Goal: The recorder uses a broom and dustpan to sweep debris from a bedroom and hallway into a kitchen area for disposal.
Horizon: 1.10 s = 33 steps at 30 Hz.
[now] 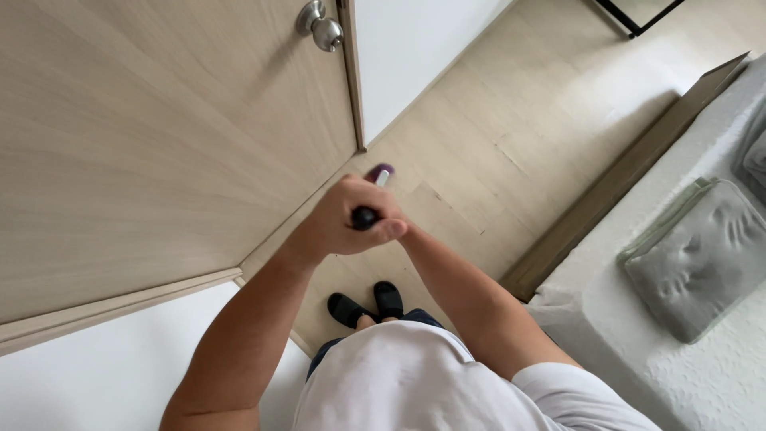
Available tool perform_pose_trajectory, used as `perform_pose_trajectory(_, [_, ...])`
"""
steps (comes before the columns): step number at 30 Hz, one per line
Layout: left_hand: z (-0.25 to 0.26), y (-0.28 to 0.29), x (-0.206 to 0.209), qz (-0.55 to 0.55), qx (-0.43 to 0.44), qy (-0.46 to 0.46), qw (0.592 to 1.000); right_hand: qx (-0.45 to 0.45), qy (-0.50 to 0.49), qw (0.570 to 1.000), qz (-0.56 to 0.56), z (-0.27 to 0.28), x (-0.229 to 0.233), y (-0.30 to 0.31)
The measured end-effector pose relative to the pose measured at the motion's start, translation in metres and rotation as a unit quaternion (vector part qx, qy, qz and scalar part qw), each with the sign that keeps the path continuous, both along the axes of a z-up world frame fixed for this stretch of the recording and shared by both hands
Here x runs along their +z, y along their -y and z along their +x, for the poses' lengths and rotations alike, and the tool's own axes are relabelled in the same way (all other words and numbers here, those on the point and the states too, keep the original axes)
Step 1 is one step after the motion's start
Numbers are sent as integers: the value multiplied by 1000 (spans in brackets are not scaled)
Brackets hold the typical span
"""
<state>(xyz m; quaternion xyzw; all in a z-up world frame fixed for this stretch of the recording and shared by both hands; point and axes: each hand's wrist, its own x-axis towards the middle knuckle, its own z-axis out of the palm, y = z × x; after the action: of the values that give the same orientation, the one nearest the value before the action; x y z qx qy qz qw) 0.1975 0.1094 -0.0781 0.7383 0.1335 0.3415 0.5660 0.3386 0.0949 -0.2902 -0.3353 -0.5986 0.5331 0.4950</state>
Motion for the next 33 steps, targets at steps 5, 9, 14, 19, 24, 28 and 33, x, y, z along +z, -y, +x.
perform_pose_trajectory(5, [-22, 4, -5, -23, 97, 61, 993, -58, 352, 917, -177, 10, -117, -11])
perform_pose_trajectory(9, [-38, 15, 35, -22, 168, 65, 983, -75, 373, 918, -110, -2, -69, -7])
perform_pose_trajectory(14, [-11, 31, 80, 30, 121, 50, 991, -33, 248, 967, -54, -17, -48, -6])
perform_pose_trajectory(19, [32, 34, 40, 172, 130, -57, 975, -4, 127, 992, -5, 0, -10, 2])
perform_pose_trajectory(24, [24, 23, 3, 5, 114, 58, 992, 33, -31, 998, 41, 21, -22, 7])
perform_pose_trajectory(28, [21, 17, -2, 28, 147, 57, 987, -33, 176, 977, -116, 46, -103, -4])
perform_pose_trajectory(33, [13, -12, 36, -20, 107, 103, 989, -110, 315, 939, -81, 40, -84, -21])
